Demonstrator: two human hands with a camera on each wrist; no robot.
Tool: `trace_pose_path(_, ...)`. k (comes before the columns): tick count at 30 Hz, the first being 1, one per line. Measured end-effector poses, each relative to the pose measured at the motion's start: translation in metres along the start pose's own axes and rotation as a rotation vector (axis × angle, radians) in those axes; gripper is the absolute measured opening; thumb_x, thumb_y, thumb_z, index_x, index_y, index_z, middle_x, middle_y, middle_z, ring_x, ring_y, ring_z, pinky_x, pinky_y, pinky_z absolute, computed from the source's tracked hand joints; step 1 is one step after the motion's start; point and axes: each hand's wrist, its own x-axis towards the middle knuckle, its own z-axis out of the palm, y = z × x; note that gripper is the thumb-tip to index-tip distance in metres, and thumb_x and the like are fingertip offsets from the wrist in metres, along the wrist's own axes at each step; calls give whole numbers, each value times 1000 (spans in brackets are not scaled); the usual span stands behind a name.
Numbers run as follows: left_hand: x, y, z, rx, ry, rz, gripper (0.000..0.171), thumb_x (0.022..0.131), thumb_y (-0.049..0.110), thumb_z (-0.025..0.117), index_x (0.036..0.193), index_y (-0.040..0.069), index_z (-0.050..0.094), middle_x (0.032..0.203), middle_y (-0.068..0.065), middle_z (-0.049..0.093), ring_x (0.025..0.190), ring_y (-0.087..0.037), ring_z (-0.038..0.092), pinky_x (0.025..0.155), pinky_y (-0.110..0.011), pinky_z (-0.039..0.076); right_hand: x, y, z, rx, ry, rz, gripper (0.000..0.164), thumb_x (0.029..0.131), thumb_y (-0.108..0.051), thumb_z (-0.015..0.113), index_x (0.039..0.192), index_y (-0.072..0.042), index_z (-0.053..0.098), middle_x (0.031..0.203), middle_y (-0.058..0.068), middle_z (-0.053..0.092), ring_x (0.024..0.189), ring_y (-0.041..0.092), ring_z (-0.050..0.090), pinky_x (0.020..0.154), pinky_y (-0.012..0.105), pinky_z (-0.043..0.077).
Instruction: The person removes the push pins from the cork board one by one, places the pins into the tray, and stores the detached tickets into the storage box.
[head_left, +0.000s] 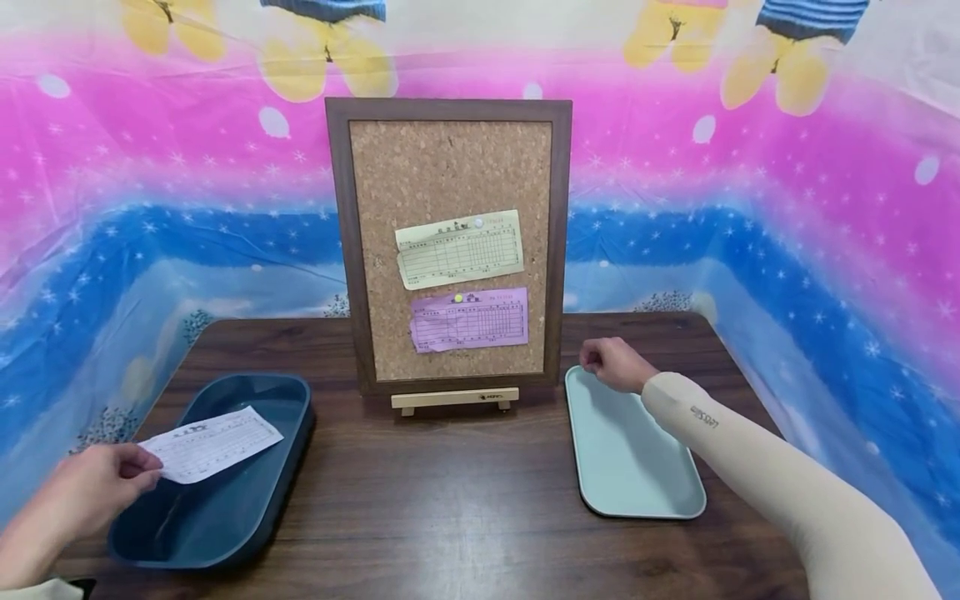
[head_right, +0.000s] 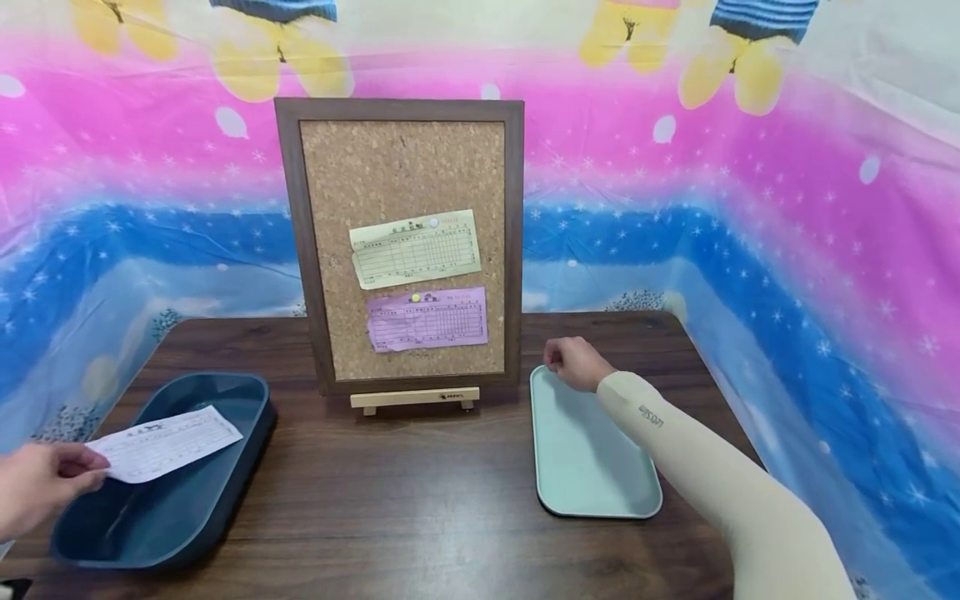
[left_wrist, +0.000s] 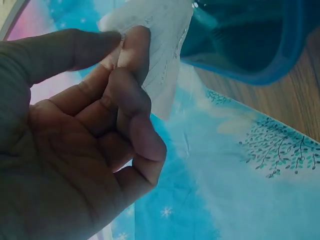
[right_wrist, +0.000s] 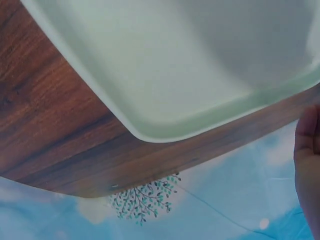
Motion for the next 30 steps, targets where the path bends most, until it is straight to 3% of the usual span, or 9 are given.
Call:
trace_pose_path(5,2,9,9,28,-1,20,14,86,16,67,82,3,67,69,0,61,59,-16,52,55,-37,41,-3,0,5,16,-62,-20,16,84,10,54,83,-3,64,75,5,60,65,14,49,60,31,42)
trace_pose_path(10,5,16,16,8,-79,7,16,89,23,65,89,8,71,66,2,57,55,-16,47,52,-34,38,-5,-1,9,21,-89,-40,18,84,11,54,83,-3,65,76,5,61,64,14,49,60,31,43)
trace_pose_path(18,14,26,26,-16,-175,15,19,89,25,66,93,8,71,77,0,63,59,-15,52,54,-35,43,-9,2,15,9,-93,-19,16,87,5,61,81,-8,68,76,1,62,63,13,49,59,30,42)
trace_pose_path(30,22,33,36,-17,-233,36,9,87,15,67,89,8,72,72,2,60,62,-14,52,55,-34,43,-8,5,18,5,-83,-34,14,84,3,65,78,-9,67,71,-5,59,63,11,49,60,29,43)
